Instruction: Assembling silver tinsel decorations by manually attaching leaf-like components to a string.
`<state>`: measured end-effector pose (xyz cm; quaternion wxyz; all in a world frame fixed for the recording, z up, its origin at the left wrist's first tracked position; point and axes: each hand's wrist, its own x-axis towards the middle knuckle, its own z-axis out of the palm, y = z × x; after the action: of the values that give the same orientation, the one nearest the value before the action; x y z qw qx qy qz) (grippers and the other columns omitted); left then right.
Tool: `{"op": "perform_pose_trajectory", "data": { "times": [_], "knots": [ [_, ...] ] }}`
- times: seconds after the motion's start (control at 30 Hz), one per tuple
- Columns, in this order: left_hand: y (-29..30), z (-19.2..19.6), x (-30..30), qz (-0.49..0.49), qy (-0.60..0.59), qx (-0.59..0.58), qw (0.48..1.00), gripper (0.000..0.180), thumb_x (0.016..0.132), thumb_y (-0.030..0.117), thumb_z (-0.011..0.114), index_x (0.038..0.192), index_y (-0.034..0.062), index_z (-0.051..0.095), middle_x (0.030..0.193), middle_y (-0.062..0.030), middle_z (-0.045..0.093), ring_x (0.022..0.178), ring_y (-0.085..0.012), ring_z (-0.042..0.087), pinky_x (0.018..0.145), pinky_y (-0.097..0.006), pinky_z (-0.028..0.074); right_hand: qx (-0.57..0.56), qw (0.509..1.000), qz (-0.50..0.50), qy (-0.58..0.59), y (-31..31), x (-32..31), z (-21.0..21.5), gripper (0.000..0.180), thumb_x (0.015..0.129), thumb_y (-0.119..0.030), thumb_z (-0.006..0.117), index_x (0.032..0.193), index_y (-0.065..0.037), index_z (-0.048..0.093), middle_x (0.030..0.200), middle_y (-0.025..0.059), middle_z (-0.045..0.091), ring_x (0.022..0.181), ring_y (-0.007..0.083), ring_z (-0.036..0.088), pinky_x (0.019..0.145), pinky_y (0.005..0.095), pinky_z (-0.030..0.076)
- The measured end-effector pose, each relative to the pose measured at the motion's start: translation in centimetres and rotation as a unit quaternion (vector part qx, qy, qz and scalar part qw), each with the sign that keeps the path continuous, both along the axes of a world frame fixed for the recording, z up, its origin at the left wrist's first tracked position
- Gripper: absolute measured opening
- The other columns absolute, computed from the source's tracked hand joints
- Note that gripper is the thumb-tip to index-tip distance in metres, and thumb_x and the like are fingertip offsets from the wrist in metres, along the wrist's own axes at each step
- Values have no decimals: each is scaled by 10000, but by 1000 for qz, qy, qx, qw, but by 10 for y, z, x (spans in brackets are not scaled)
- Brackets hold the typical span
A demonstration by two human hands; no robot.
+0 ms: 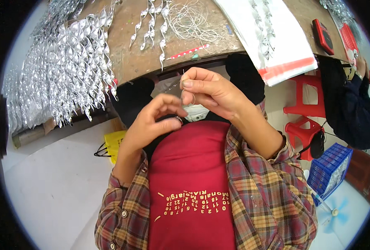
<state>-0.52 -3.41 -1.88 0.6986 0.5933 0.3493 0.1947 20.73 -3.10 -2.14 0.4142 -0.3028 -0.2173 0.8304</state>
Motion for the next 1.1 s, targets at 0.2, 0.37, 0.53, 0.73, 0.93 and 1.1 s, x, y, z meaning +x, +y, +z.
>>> {"op": "perform_pose_trajectory", "data": {
  "times": [0.2, 0.37, 0.53, 0.73, 0.93, 1.1],
  "knots": [
    [11, 3, 22, 133, -64, -105, 983, 157, 887, 138, 571, 989, 19, 570, 739, -22, 592, 629, -61, 544, 569, -183, 408, 0, 998, -13, -57, 4, 6, -2, 99, 896, -151, 560, 896, -53, 540, 682, 75, 606, 397, 1, 294, 356, 133, 181],
    [9, 4, 24, 168, 12, -30, 985, 96, 874, 99, 582, 905, 11, 601, 679, 2, 564, 549, -24, 473, 487, -159, 365, 26, 984, -11, -176, 4, 8, 3, 117, 866, -125, 581, 943, -37, 574, 710, 49, 610, 446, 19, 350, 398, 158, 255],
    [8, -2, 28, 204, 37, 50, 977, 97, 873, 92, 585, 901, 1, 603, 650, 18, 559, 519, 0, 445, 448, -146, 336, 356, 708, -146, -592, 1, 6, 19, 208, 762, -46, 649, 971, -43, 637, 778, 33, 607, 647, 105, 492, 571, 253, 379],
    [7, -1, 33, 214, 30, 90, 972, 88, 865, 64, 587, 899, -16, 603, 687, -4, 582, 539, -19, 489, 477, -161, 387, 499, 583, -54, -639, 0, -6, 19, 152, 717, -22, 681, 852, -64, 625, 751, 54, 591, 630, 221, 514, 576, 307, 370],
    [7, 1, 31, 207, 23, 95, 974, 110, 871, 50, 577, 931, -36, 608, 754, -48, 624, 631, -62, 571, 574, -182, 462, 478, 647, -90, -587, 2, -5, 12, 119, 755, -11, 650, 861, -49, 611, 721, 30, 598, 614, 153, 516, 586, 268, 390],
    [6, -3, 31, 219, -50, 7, 974, 138, 877, 52, 573, 966, -46, 612, 827, -78, 648, 725, -95, 596, 679, -207, 478, 184, 925, -102, -317, -1, -9, 11, 62, 808, -31, 623, 864, -38, 600, 828, 26, 573, 689, 96, 507, 626, 246, 410]
  ]
}}
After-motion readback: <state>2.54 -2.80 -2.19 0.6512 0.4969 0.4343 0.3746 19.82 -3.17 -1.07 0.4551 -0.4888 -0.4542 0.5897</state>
